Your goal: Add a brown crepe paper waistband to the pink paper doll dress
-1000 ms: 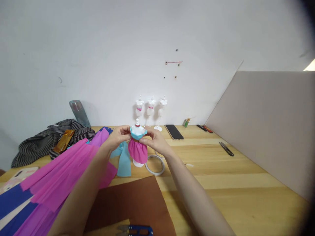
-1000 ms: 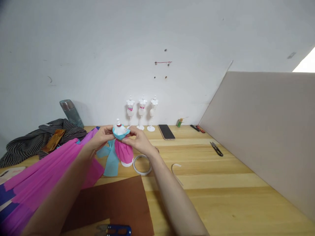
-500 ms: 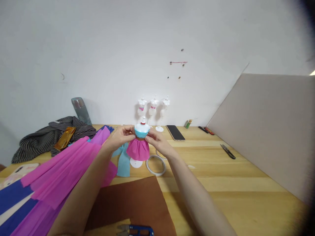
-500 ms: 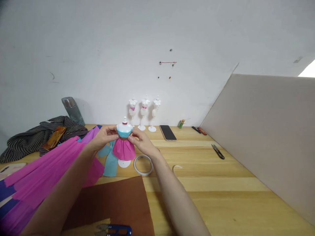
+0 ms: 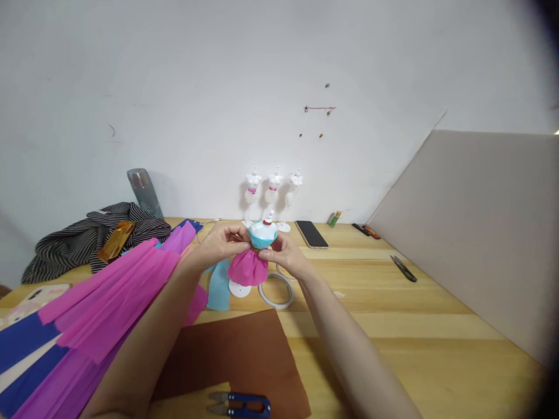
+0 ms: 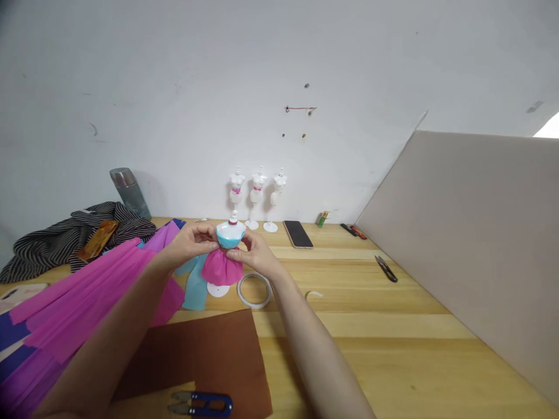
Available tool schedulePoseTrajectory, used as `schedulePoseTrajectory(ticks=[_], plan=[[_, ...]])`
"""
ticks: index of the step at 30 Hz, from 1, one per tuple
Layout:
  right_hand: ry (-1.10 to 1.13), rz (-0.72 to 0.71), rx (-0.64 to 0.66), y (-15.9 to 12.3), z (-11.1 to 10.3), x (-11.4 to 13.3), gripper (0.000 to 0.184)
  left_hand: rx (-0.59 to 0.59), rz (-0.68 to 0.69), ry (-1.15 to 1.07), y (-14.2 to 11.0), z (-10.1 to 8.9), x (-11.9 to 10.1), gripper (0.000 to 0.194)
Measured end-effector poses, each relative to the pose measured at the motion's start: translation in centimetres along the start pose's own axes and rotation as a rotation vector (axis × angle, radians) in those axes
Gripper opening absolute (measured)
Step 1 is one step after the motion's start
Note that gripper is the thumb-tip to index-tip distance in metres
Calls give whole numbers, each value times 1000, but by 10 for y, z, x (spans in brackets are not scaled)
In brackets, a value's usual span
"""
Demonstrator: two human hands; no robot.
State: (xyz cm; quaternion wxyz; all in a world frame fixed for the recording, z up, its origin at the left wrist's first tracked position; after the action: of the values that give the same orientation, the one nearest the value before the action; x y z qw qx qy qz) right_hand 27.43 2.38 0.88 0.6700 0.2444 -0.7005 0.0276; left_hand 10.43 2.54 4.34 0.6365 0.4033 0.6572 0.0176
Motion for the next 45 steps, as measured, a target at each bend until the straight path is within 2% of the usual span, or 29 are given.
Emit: schedulePoseTrajectory(ticks=[11, 15, 19, 24, 29, 35, 41, 43, 45], plan=[[141, 147, 158, -4, -9, -15, 48, 63, -44, 20, -4, 5, -9, 7], [184, 179, 193, -8, -13, -17, 57, 49, -65, -26, -5, 9, -8, 6], [209, 196, 229, -11, -16, -17, 61, 27, -69, 27, -4, 14, -13, 6], [191, 218, 161, -12, -19, -18, 59, -31, -65, 51, -3, 21, -19, 3], [189, 204, 137, -9, -20, -20, 53, -96, -75, -47, -3, 24, -8, 8], [157, 198, 83, -4, -17, -20, 38, -138, -49, -25, -2, 22, -3, 9], [177, 190, 31, -1, -11, -14, 33, -196, -56, -4, 0, 19, -4, 13], [169, 186, 26, -1, -9, -12, 34, -225, -62, 31, 0, 17, -5, 21], [145, 181, 40, -1, -8, -10, 35, -263, -61, 73, 1, 15, -4, 39]])
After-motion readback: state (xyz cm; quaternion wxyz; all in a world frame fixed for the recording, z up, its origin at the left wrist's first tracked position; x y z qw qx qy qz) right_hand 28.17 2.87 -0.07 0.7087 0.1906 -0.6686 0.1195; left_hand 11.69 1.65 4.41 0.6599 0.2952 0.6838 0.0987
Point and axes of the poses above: each hand's wrist, its own y-axis towards the middle knuckle, its own z-axis out of the palm, x = y × z, the point moved 3 cm from there along y, towards the middle knuckle, and after that the axes turned 12 degrees about z, right-handed, at the moved point
